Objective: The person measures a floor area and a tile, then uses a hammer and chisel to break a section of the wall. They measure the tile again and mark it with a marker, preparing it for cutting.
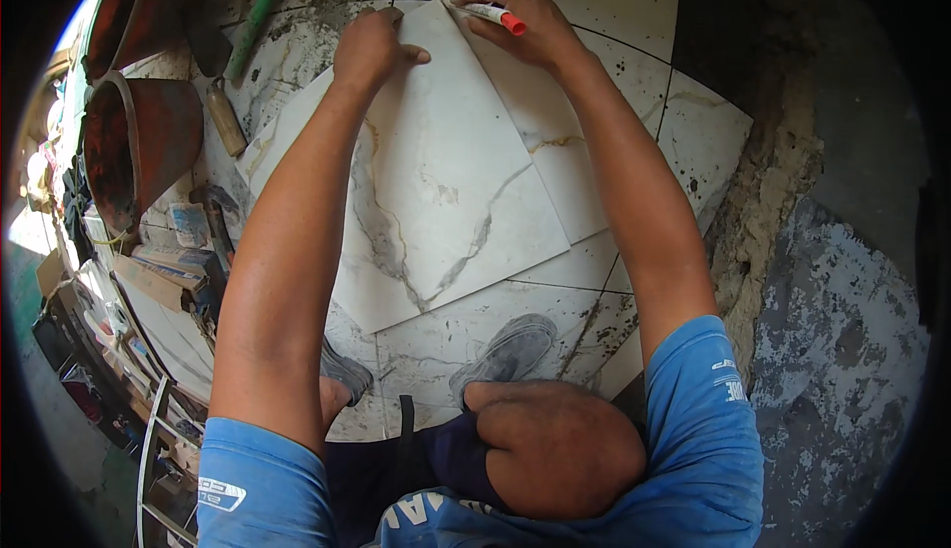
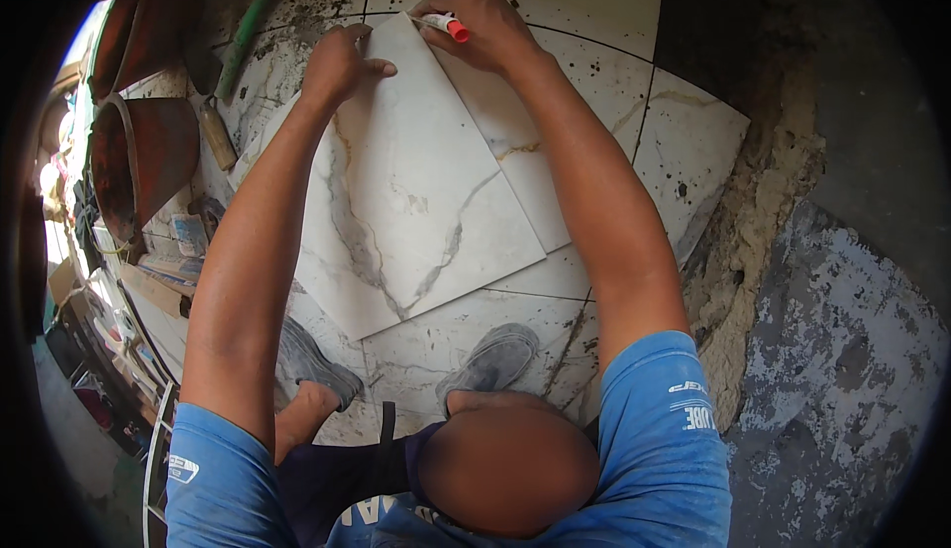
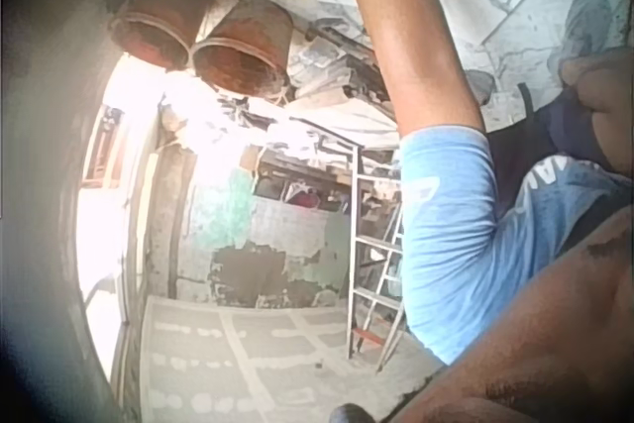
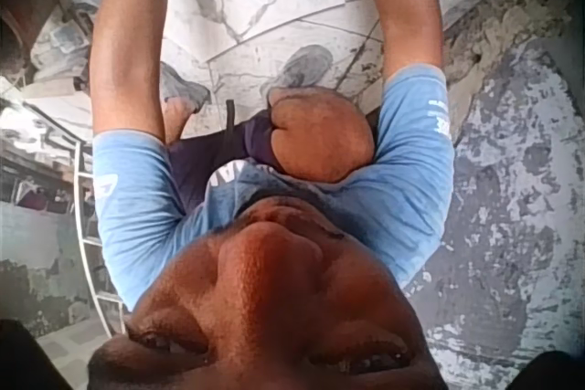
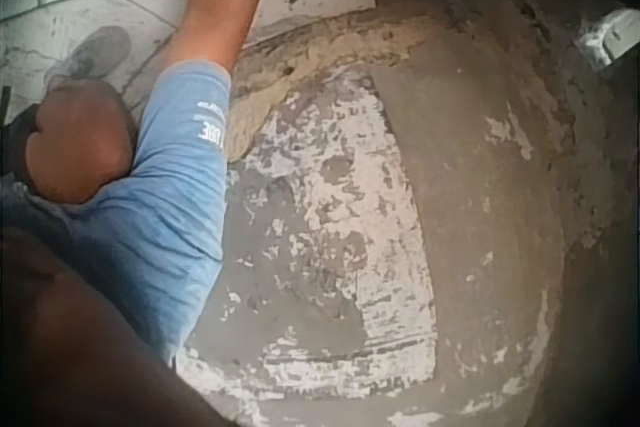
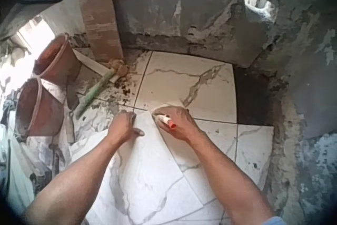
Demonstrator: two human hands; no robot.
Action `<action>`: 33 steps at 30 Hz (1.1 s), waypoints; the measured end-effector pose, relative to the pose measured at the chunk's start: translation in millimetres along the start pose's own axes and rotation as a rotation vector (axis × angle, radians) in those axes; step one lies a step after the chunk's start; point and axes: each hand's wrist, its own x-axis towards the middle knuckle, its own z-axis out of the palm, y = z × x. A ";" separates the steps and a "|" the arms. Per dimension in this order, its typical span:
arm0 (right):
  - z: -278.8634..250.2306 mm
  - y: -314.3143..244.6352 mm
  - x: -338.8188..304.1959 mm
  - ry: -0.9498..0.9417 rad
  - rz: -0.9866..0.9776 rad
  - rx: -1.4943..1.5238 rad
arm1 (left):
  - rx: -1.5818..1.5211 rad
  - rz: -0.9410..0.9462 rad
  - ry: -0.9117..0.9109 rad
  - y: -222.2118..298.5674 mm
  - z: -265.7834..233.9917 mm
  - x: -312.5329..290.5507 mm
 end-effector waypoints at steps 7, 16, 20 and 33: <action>-15.3 -16.5 -84.7 -0.042 0.077 0.107 | 0.004 0.065 0.066 -10.4 9.8 7.0; -46.6 -53.0 -228.4 -0.091 0.256 0.171 | -0.025 0.087 0.075 -14.9 12.0 9.2; -52.6 -69.9 -288.3 -0.072 0.423 0.216 | -0.051 0.080 -0.015 -6.3 7.6 10.0; -12.8 -134.8 -370.9 0.358 1.219 0.594 | -0.045 0.213 0.052 -22.5 7.8 4.9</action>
